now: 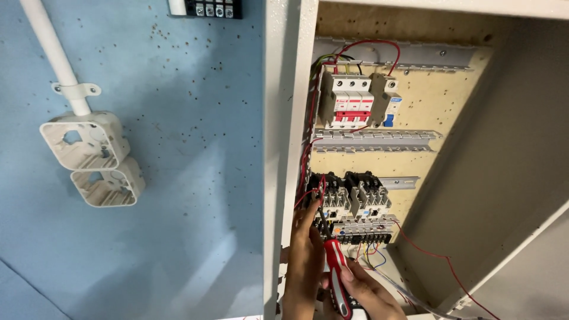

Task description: Wiring an electrical control panel by stripping wire ends and securing them into terminal blocks using a screwdriver.

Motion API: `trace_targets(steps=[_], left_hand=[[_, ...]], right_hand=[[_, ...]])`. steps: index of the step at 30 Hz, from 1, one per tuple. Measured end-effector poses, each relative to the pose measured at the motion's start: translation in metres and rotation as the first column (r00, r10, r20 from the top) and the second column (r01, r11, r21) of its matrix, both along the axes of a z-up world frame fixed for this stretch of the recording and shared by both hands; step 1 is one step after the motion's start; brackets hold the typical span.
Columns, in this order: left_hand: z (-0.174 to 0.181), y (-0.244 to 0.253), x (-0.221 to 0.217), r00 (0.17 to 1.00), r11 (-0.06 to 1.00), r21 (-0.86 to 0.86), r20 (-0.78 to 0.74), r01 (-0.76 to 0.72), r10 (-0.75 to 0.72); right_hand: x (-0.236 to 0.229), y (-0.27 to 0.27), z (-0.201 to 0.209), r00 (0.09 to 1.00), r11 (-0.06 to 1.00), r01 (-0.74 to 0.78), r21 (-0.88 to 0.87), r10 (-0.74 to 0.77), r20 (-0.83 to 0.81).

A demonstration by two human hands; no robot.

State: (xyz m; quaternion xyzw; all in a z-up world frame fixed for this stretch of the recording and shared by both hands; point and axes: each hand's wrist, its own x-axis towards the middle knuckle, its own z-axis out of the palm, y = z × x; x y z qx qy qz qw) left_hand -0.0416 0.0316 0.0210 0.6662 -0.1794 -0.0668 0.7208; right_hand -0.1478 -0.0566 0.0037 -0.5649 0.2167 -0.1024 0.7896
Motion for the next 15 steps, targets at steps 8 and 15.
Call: trace_targets(steps=[8,15], left_hand=[[-0.037,-0.017,0.023,0.998,0.993,-0.118,0.049,-0.020,0.026],[-0.067,-0.016,0.026,0.990,0.973,-0.231,-0.139,-0.009,-0.024]], right_hand=[[0.020,-0.041,-0.042,0.960,0.956,-0.263,-0.132,0.273,0.062],[0.008,-0.033,-0.056,0.830,0.440,-0.545,0.714,0.402,0.386]])
